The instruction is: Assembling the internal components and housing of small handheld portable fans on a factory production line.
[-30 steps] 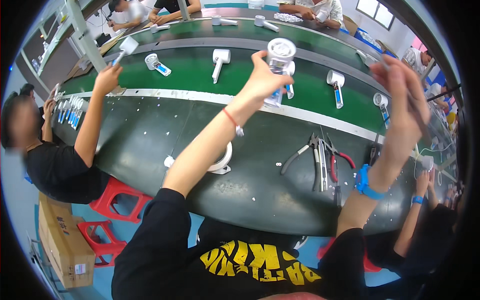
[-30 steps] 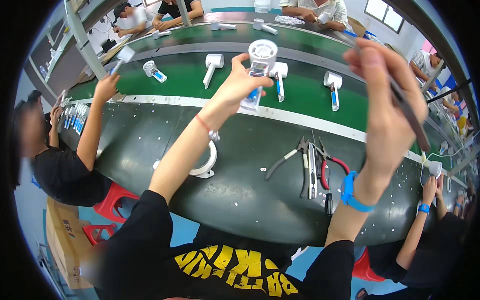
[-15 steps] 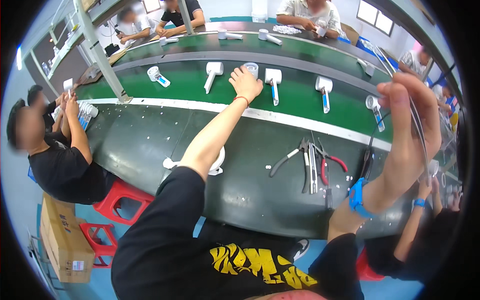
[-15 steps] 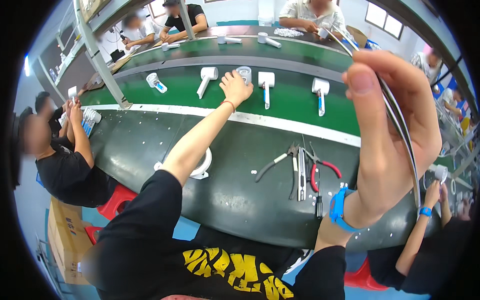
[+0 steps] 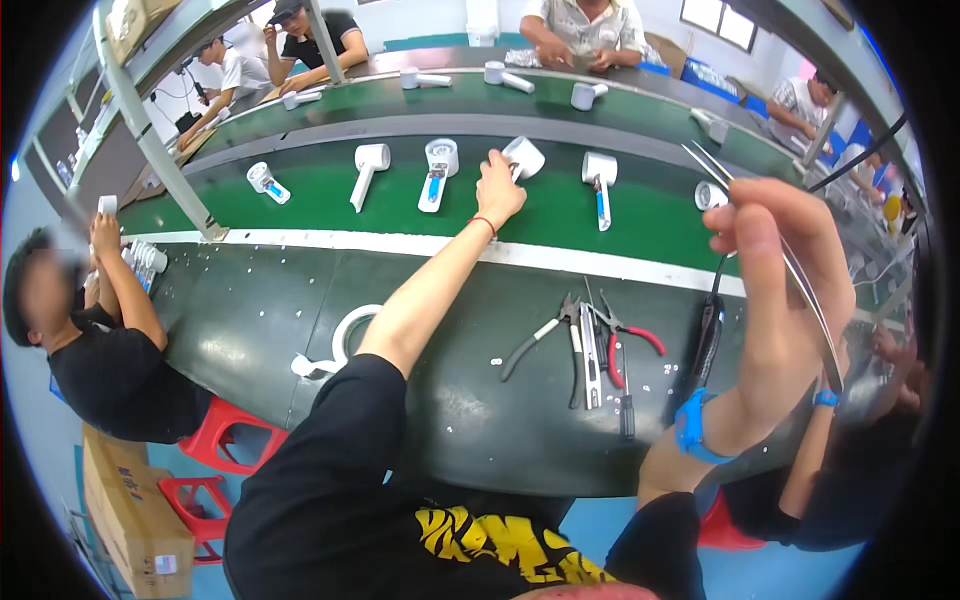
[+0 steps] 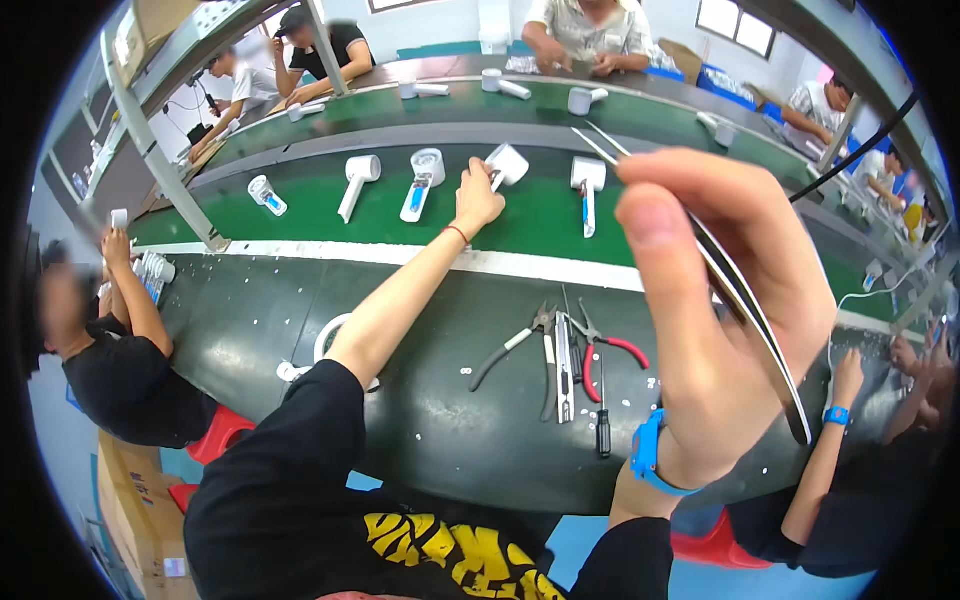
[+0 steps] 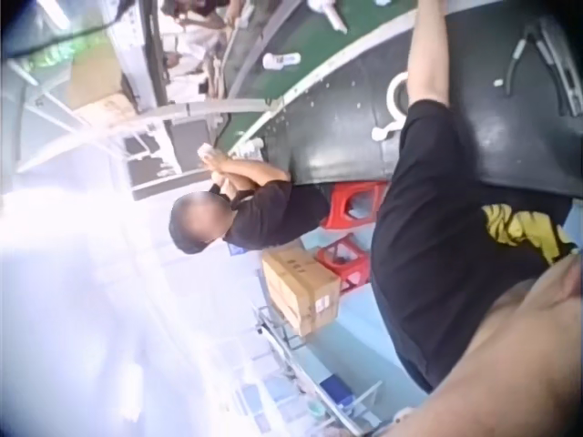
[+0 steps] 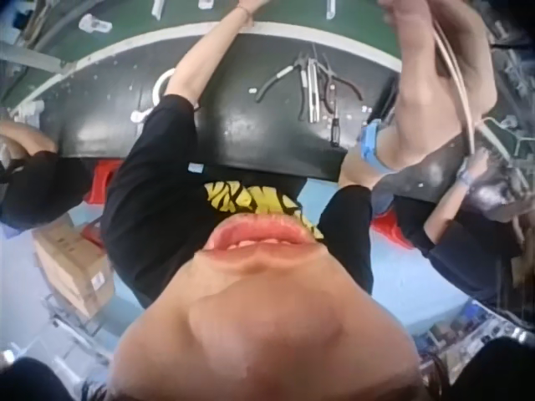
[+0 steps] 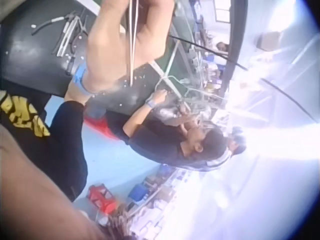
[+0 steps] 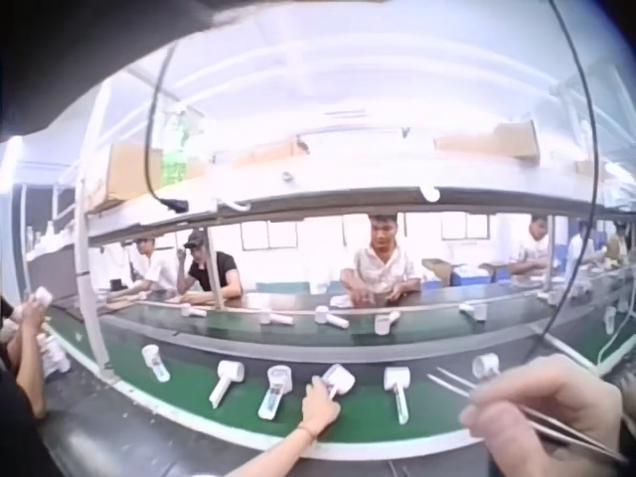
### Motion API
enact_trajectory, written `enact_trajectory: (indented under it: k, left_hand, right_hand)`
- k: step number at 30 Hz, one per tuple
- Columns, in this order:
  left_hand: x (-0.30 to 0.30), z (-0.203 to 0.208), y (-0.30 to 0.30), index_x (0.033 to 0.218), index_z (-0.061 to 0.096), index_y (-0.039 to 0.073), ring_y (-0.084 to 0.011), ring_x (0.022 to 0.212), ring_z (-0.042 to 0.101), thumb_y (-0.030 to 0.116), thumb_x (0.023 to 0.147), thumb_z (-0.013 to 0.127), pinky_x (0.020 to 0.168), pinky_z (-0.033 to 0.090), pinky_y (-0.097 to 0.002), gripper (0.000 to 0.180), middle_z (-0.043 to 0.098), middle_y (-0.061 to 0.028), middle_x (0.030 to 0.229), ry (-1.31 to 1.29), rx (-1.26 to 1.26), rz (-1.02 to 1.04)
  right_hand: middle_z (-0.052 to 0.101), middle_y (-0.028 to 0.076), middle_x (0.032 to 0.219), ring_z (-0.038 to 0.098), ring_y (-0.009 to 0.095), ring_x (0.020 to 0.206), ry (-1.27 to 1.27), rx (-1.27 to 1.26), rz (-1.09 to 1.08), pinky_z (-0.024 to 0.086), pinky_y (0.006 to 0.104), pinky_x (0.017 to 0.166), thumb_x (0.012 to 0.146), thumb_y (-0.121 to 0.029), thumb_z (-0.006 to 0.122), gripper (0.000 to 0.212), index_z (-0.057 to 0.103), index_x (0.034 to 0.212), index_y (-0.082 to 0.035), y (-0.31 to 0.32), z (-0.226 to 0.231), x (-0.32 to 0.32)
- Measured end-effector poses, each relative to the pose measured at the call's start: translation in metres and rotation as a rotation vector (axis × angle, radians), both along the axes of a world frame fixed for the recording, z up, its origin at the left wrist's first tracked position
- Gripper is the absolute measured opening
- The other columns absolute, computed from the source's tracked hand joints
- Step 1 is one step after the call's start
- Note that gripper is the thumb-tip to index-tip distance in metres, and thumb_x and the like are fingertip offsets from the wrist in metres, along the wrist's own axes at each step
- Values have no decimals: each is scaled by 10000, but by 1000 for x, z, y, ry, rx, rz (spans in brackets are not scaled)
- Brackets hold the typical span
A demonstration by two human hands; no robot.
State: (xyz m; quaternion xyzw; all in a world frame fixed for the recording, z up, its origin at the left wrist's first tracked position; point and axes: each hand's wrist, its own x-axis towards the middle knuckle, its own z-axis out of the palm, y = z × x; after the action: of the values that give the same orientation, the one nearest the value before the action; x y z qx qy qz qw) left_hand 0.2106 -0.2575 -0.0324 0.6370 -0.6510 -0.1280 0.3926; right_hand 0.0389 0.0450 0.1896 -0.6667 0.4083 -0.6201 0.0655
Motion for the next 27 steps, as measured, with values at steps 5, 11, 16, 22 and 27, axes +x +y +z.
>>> enact_trajectory:
  k: [5,11,16,22,27]
  left_hand:
    - [2,72,57,1095,364,9,-341,945,594,8,716,597,812,480,-412,445,554,-222,1037,341,-107,-302]
    - [36,146,152,1299,329,-9,-177,1041,569,-20,796,645,793,506,-242,595,514,-162,1203,770,-112,-568]
    - [49,171,188,1373,283,-47,-187,958,608,38,776,731,820,517,-295,752,543,-140,1151,1030,129,-752]
    - [52,185,219,1407,278,0,-163,1041,580,-32,819,630,826,507,-286,685,513,-121,1199,1060,-12,-860]
    - [61,188,222,1371,255,-6,-165,990,580,-10,823,652,690,528,-265,677,455,-117,1139,1077,45,-881]
  right_hand:
    - [646,64,868,606,106,809,-46,121,129,477,225,715,899,-94,619,167,639,998,38,-47,-16,4]
    - [675,82,901,637,109,828,-171,139,254,491,231,750,842,0,652,168,653,1007,32,-64,-24,42]
    - [656,132,1013,640,184,942,65,93,285,483,281,861,864,-3,602,210,613,1066,53,-57,-32,55]
    - [687,155,964,681,231,884,68,-106,254,523,295,784,780,53,673,240,648,1013,3,-48,-31,65]
    - [686,170,947,683,275,905,176,-183,268,541,323,768,757,81,680,232,650,978,16,-47,-27,64]
